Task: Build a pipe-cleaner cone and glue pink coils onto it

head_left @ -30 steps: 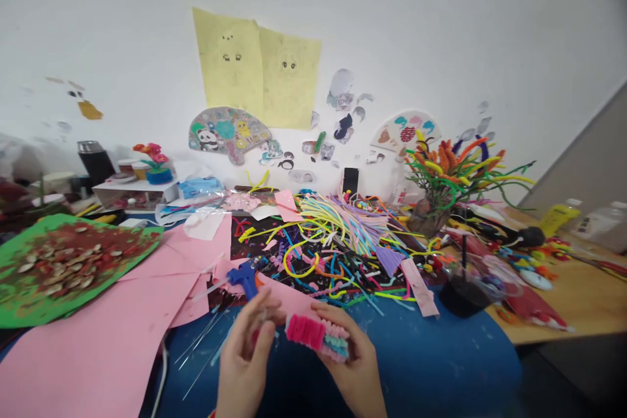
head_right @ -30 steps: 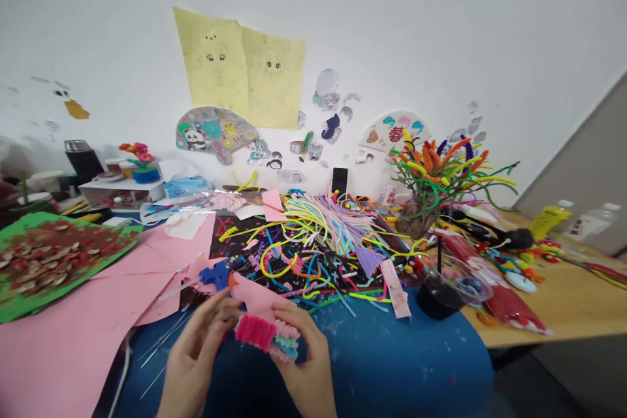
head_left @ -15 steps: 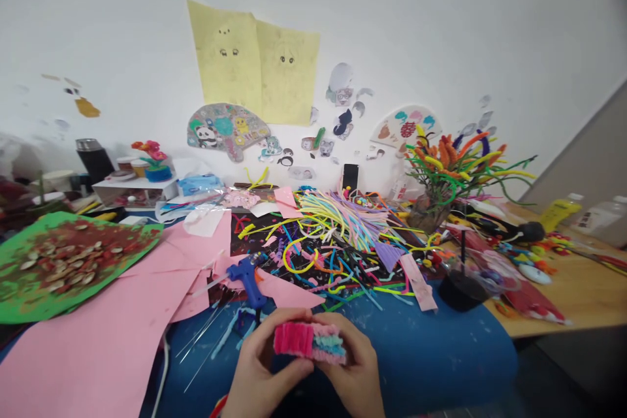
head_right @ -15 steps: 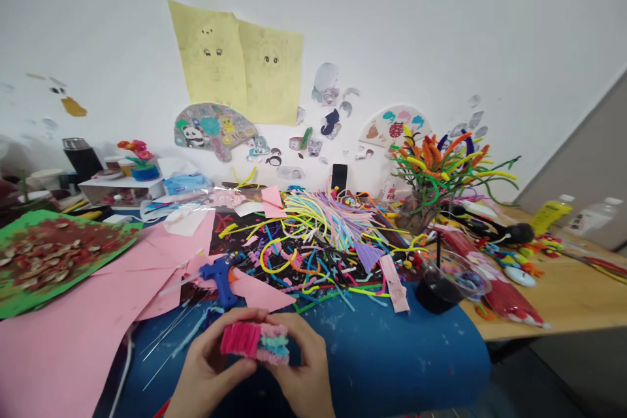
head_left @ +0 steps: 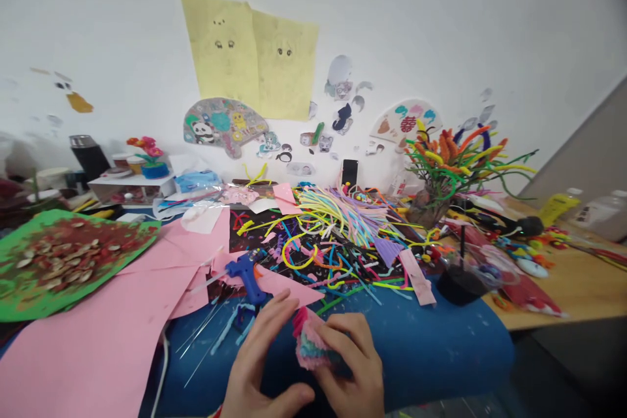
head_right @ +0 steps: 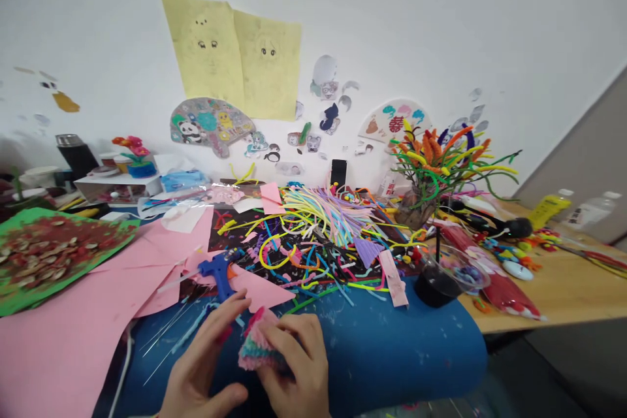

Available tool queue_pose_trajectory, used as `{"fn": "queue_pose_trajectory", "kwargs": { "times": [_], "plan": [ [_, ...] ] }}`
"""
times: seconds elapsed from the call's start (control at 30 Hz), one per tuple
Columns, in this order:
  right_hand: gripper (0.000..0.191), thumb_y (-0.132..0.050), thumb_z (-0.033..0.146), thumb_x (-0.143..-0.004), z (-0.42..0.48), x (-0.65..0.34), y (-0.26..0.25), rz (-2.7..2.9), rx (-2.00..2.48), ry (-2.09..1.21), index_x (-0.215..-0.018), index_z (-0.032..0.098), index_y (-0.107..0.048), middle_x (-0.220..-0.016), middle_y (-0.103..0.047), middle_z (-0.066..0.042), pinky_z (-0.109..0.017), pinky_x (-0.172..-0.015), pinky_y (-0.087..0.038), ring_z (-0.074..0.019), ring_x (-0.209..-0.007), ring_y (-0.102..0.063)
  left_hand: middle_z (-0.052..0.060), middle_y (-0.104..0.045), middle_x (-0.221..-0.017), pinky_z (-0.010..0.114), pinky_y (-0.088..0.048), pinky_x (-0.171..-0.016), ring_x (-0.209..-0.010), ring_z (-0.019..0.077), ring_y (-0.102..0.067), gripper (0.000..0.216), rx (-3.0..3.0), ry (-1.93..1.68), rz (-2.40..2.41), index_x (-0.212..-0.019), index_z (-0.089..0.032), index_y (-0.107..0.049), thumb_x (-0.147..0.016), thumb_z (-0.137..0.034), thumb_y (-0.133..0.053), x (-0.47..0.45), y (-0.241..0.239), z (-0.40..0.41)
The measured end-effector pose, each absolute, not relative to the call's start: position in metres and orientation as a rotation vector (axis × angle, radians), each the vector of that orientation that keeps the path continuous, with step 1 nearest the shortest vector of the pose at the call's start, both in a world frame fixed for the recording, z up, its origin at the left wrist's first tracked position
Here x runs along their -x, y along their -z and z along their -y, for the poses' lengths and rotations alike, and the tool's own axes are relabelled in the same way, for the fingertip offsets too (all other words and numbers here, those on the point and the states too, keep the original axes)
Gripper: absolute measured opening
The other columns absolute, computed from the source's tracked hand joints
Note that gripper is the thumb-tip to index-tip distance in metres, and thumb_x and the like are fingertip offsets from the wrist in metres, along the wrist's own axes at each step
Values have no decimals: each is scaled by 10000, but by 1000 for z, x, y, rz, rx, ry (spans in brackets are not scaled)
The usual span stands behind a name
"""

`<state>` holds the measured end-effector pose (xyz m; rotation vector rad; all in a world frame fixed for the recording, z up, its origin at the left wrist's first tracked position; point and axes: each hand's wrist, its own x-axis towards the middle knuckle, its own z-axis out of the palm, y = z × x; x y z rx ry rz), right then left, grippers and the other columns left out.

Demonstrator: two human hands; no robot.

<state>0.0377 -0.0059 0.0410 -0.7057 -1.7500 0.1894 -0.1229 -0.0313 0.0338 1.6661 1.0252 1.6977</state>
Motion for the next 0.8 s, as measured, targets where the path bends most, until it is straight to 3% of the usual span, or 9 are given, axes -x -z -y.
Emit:
{"fn": "queue_pose_trajectory", "kwargs": {
  "times": [0.13,0.27,0.4,0.57,0.63,0.8],
  "plan": [
    [306,-569,68,-796,6,-39,-47,1809,668,-107,-1042,219,-673,-823,-622,-40,-304,-642,-500,-189,-738,-557,71,-762,-1040,491,-463,-1040,-1164,311,-631,413,-2081,-1624,-941,-1148,-306,-712,-751,-403,-777,135,-46,21],
    [191,-632,208,-872,6,-41,-48,1830,659,-84,-1062,220,-655,-843,-628,-48,-329,-687,-510,-201,-763,-572,42,-785,-916,506,-475,-1030,-1069,291,-686,304,-2096,-1732,-939,-1048,-294,-740,-755,-363,-782,135,-47,17],
    [259,-628,278,-910,3,-45,-45,1861,619,-72,-1162,219,-626,-884,-661,-63,-350,-738,-529,-211,-806,-618,34,-784,-866,523,-497,-1004,-989,288,-717,234,-1955,-1909,-917,-991,-282,-750,-780,-384,-755,133,-42,19],
    [180,-589,163,-908,-5,-44,-34,1692,626,48,-1056,239,-656,-834,-681,-49,-336,-707,-556,-197,-773,-646,83,-739,-1010,448,-514,-990,-1052,272,-670,328,-2028,-1900,-1158,-1120,-243,-721,-807,-340,-736,126,-34,25],
    [171,-589,155,-907,-8,-41,-29,1646,597,95,-1039,235,-663,-833,-688,-50,-337,-711,-576,-194,-789,-656,60,-721,-963,402,-512,-992,-986,229,-674,319,-2037,-1963,-1211,-1117,-248,-720,-803,-299,-744,122,-33,27],
    [116,-622,110,-893,-14,-32,-16,1493,494,251,-965,174,-687,-831,-694,-45,-318,-699,-616,-169,-802,-673,6,-718,-798,272,-603,-721,-745,163,-705,232,-2191,-2086,-1134,-1054,-241,-728,-828,-191,-712,118,-31,36]
  ]
}}
